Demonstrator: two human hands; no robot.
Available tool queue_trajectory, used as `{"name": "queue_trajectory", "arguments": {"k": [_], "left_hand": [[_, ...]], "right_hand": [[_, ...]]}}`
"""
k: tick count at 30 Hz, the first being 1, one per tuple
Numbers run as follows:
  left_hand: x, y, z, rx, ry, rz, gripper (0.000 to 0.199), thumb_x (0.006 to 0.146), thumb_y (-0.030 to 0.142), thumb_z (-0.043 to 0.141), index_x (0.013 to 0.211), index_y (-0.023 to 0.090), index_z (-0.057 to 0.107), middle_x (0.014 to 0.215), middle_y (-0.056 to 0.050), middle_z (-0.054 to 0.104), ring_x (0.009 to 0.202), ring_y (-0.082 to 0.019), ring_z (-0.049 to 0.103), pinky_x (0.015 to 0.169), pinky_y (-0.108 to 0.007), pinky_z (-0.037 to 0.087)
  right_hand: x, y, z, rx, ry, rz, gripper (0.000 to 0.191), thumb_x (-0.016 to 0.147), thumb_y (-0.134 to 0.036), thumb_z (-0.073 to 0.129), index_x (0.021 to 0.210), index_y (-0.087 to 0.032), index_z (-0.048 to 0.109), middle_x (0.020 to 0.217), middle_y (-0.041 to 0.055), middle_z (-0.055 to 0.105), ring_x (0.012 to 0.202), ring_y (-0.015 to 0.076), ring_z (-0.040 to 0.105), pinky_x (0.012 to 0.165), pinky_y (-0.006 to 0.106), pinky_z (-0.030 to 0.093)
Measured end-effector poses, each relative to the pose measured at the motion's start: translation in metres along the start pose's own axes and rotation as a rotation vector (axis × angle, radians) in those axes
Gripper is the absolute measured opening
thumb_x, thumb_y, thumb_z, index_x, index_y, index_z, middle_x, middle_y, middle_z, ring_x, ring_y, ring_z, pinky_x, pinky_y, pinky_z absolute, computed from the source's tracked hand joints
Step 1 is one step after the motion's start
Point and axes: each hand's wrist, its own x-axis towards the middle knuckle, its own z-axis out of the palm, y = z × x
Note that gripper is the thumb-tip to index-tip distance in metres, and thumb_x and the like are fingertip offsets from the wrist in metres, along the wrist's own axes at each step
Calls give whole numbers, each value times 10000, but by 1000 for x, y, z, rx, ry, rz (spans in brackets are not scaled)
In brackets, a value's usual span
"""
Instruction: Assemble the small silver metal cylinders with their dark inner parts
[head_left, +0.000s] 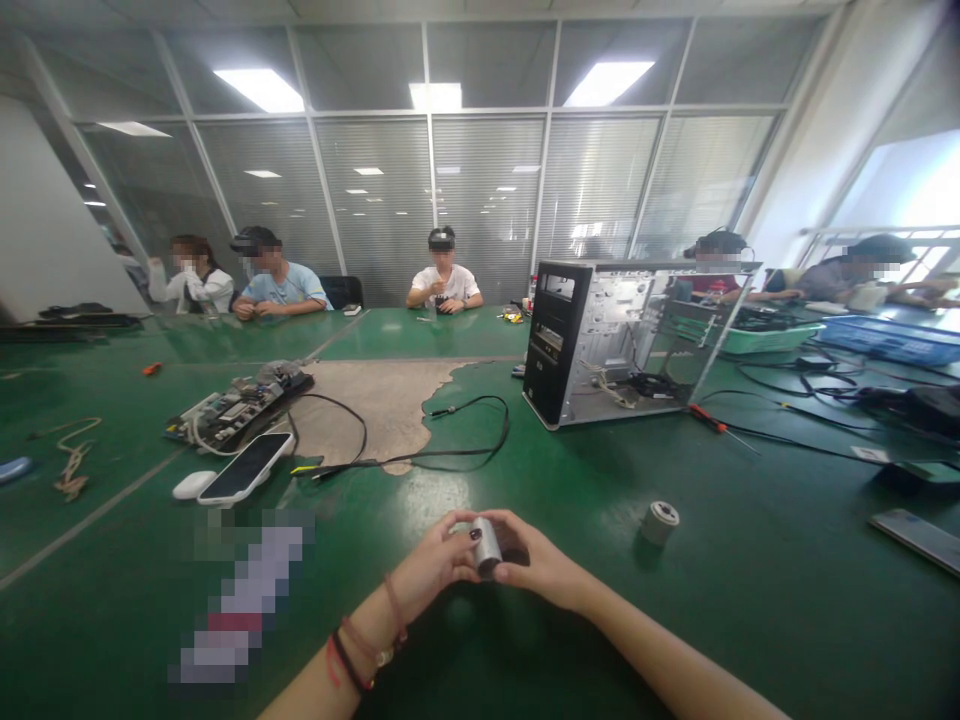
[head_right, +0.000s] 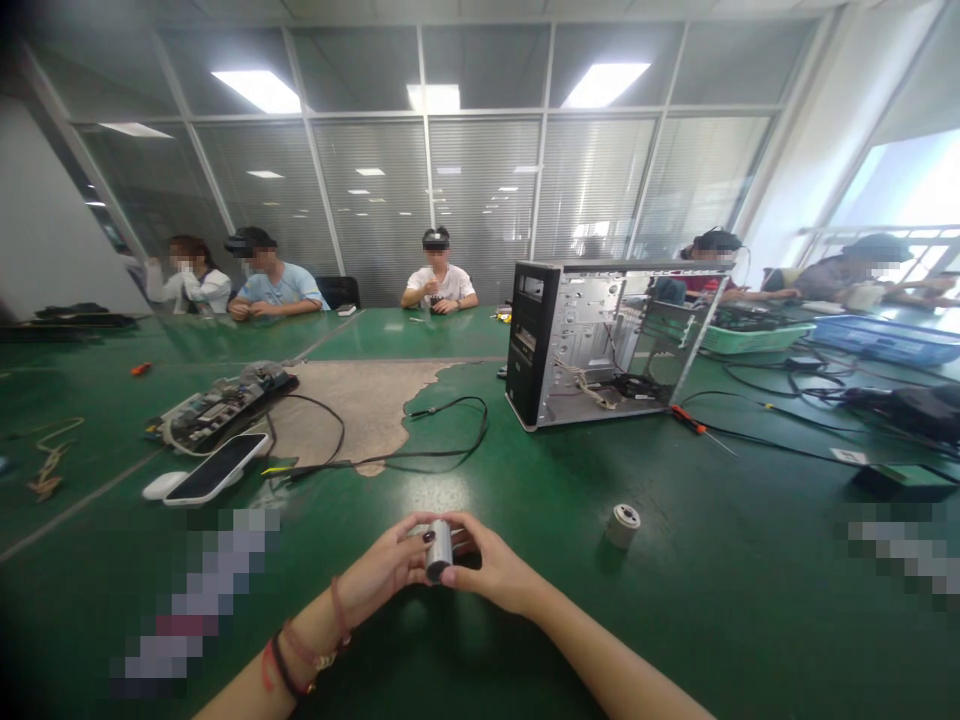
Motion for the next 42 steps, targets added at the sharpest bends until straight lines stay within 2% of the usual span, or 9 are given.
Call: {"name": "queue_trajectory", "arguments": {"k": [8,12,18,30,37,42], "left_hand": [[1,-2,-1,-88,-23,-28,347,759,261,625,1040,157,449,723,-29,633,604,-112,613,559,-209,445],[1,-2,-2,-112,-47,-59,329,767,269,619,1038,166,461,723,-21,627,567,-94,595,533,-195,420],[0,-1,-2,-153,-81,-87,295,794,266,591,1037,168,456,713,-21,629,555,-89,594,527,-184,410],[0,0,-3,-117,-94,-101,290,818,312,570,1036,162,452,782,-48,669,600,-125,646,589,-227,454],[-1,0,-1,-131,-95,-104,266,838,289,548,1041,148,451,751,-60,678,612,-142,660,611,-239,473],[-2,1,-1,-178,-93,-81,319,832,221,546,1115,126,434,877,-128,694,726,-171,679,669,-256,487]], "right_hand": [[1,5,0,101,-5,12,655,680,-431,712,1220,-190,431,1123,96,560,1036,231,542,921,405,403],[2,4,1,76,-14,14,685,661,-422,730,1228,-191,424,1129,96,560,1059,235,533,947,415,383],[2,7,3,11,24,13,612,690,-413,706,1200,-186,454,1086,86,576,1025,226,547,922,397,403],[4,16,4,70,59,40,539,716,-462,667,1141,-176,499,1064,88,604,1004,232,565,896,390,418],[4,24,5,98,57,35,496,745,-427,653,1138,-170,493,1040,86,601,1009,230,559,912,396,407],[4,19,5,115,39,24,518,737,-373,679,1167,-182,464,1119,95,573,1060,237,538,933,398,398]]}}
